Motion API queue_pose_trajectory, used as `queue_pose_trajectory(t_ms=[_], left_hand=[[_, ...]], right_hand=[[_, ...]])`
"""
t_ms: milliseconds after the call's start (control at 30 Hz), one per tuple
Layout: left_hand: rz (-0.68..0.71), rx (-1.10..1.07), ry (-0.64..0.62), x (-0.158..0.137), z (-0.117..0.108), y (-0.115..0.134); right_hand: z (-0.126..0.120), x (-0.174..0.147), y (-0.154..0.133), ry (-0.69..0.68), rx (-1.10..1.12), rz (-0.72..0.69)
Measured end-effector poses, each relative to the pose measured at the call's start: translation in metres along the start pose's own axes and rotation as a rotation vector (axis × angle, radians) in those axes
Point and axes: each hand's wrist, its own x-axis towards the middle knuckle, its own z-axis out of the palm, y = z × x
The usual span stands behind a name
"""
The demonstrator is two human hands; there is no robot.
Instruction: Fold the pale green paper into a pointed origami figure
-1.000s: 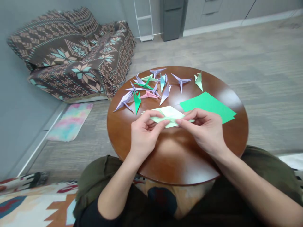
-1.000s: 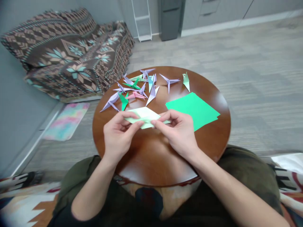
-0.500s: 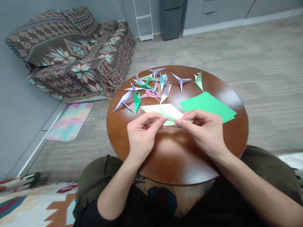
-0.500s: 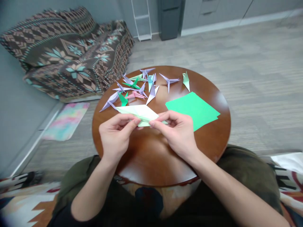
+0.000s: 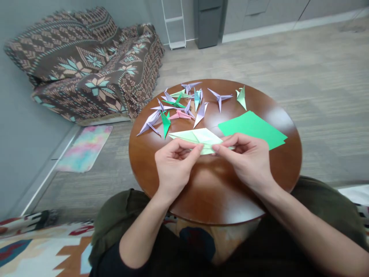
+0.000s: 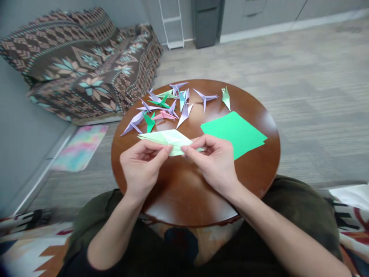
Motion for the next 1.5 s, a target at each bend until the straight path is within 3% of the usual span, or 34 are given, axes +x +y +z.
queue_pose_trajectory(t_ms=[500, 900, 1133, 1200, 1267, 1367, 1500], left_hand=[[-0.195, -0.142, -0.036, 0.003, 0.002, -0.003], [-0.088, -0.100, -0.029, 0.001, 0.004, 0.000], [0.102, -0.042, 0.042, -0.007, 0.008, -0.010], [0.176, 0.044, 0.011, -0.008, 0.005, -0.011], [0.230, 0.153, -0.110, -0.008, 0.001, -0.008], [0.186, 0.251, -0.244, -0.006, -0.003, -0.004], [0.050, 0.159, -0.140, -0.002, -0.003, -0.002]], right_hand=[[0.001, 0.001, 0.003, 0.051, 0.013, -0.020], [0.001, 0.001, 0.001, 0.028, 0.076, 0.074], [0.000, 0.003, 0.000, 0.005, 0.086, 0.100], [0.000, 0.003, 0.000, 0.002, 0.144, 0.107], [0.001, 0.003, -0.001, -0.008, 0.178, 0.096], [0.003, 0.001, -0.001, -0.020, 0.111, 0.027], [0.003, -0.002, -0.001, -0.024, 0.053, -0.026]])
